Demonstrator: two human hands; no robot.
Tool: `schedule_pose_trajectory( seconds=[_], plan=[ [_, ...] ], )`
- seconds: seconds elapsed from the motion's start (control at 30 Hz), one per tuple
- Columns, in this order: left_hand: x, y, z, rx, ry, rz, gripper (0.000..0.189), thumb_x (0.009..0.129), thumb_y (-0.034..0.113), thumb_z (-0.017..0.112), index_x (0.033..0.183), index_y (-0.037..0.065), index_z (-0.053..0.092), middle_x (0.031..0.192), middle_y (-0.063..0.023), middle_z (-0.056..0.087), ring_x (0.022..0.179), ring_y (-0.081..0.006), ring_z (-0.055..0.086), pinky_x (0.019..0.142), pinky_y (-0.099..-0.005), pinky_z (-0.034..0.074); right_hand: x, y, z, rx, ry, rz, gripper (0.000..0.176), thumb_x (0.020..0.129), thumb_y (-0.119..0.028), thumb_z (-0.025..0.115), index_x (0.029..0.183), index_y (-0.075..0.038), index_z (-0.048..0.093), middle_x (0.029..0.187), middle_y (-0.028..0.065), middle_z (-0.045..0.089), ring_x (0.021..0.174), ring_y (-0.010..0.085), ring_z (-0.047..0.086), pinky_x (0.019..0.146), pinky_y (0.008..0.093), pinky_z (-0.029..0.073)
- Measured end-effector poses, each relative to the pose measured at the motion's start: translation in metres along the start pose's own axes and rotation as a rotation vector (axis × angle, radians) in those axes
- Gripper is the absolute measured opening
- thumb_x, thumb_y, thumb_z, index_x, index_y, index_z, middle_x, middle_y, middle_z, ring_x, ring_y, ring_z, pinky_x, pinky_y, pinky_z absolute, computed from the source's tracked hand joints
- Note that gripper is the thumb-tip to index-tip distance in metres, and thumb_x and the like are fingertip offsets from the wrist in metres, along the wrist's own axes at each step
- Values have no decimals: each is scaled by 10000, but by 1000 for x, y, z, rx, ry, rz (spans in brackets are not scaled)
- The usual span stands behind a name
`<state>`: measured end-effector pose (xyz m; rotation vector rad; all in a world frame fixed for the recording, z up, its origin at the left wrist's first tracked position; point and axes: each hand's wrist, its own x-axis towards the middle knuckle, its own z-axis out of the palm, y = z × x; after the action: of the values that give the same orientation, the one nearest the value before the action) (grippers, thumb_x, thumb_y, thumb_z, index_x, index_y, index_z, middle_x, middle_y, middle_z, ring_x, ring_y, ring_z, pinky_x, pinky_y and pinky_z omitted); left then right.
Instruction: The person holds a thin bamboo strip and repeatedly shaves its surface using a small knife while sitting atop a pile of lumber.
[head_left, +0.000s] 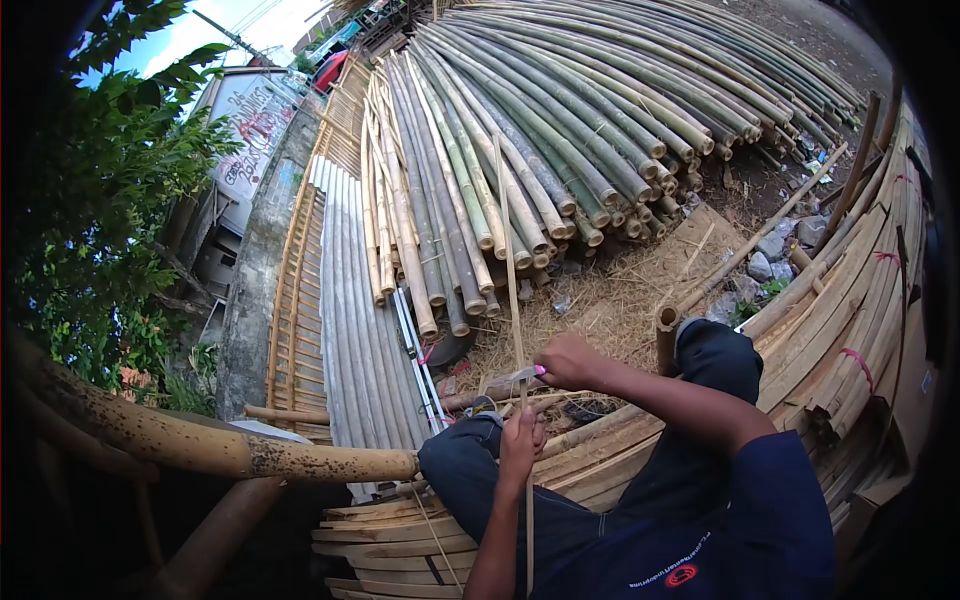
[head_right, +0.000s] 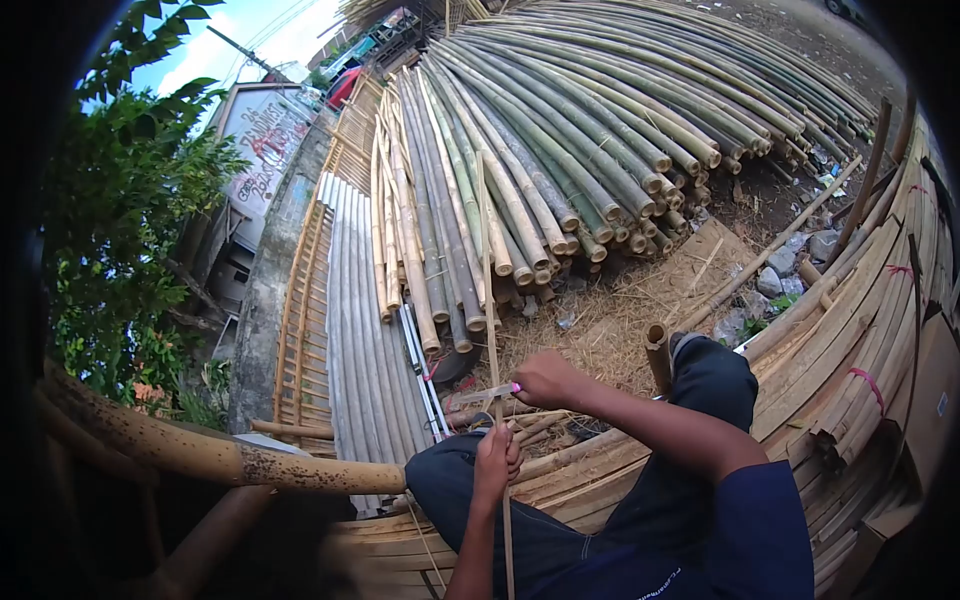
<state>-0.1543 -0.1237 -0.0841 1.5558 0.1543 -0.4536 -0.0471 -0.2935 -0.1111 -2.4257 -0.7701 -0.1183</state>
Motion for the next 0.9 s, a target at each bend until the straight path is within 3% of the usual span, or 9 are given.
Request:
schedule_pose_trajectory(
  seconds=[0.03,0.13,0.23,0.37,0.43,0.5,0.63,0.77,0.9],
  plan=[
    [-4,-2,0,4,1,-3,296,1003,327,356,790,121,370,535,48,268,389,-37,241,342,-212,170,2,0,-4,-63,-45,0,243,739,-271,573,654,-55,645,659,183,615,655,360,622,601,465,487],
    [-28,-10,11,-89,-32,-83,315,1002,318,355,764,111,362,532,39,256,394,-42,232,344,-215,165,29,52,-11,-15,307,446,244,734,-265,567,651,-52,652,653,189,614,648,359,626,594,474,492],
    [-34,-31,1,-147,-28,-122,313,1008,299,354,769,99,384,549,40,294,404,-35,263,360,-217,193,32,79,-9,-7,250,467,254,744,-268,558,663,-48,656,663,185,619,659,361,628,606,476,496],
    [-28,-22,-11,-212,42,-115,326,1007,335,342,794,98,413,554,43,294,402,-28,243,352,-195,178,17,27,4,28,47,184,255,741,-280,568,683,-48,656,675,184,627,662,371,626,619,472,500],
    [-24,-28,-22,-305,8,-129,335,1003,363,343,817,97,427,555,48,284,401,-26,228,347,-188,168,10,-3,5,46,-108,160,250,740,-282,570,685,-54,656,671,182,626,663,367,626,620,468,501],
    [-23,-28,-27,-559,-55,-158,332,1002,361,345,826,89,418,540,53,249,399,-31,194,343,-182,166,5,-12,25,49,-155,8,241,737,-279,570,693,-59,660,667,182,625,660,367,626,617,465,501],
    [-26,-30,-17,-494,2,-128,292,995,338,389,825,101,412,541,54,247,403,-33,198,346,-178,166,-3,-27,25,40,-179,-86,239,738,-273,558,691,-61,658,654,194,610,648,375,616,587,480,482],
    [-31,-32,-13,-391,56,-66,272,991,319,411,822,106,408,541,56,250,405,-31,207,347,-180,166,7,5,35,95,46,82,247,743,-273,552,677,-55,646,659,196,608,666,380,613,598,485,479],
    [-33,-31,-15,-396,41,-70,274,989,319,419,821,103,410,528,53,244,402,-35,218,346,-187,167,17,29,20,27,117,225,254,749,-272,552,679,-43,639,657,192,607,663,380,611,608,481,483]
  ],
)
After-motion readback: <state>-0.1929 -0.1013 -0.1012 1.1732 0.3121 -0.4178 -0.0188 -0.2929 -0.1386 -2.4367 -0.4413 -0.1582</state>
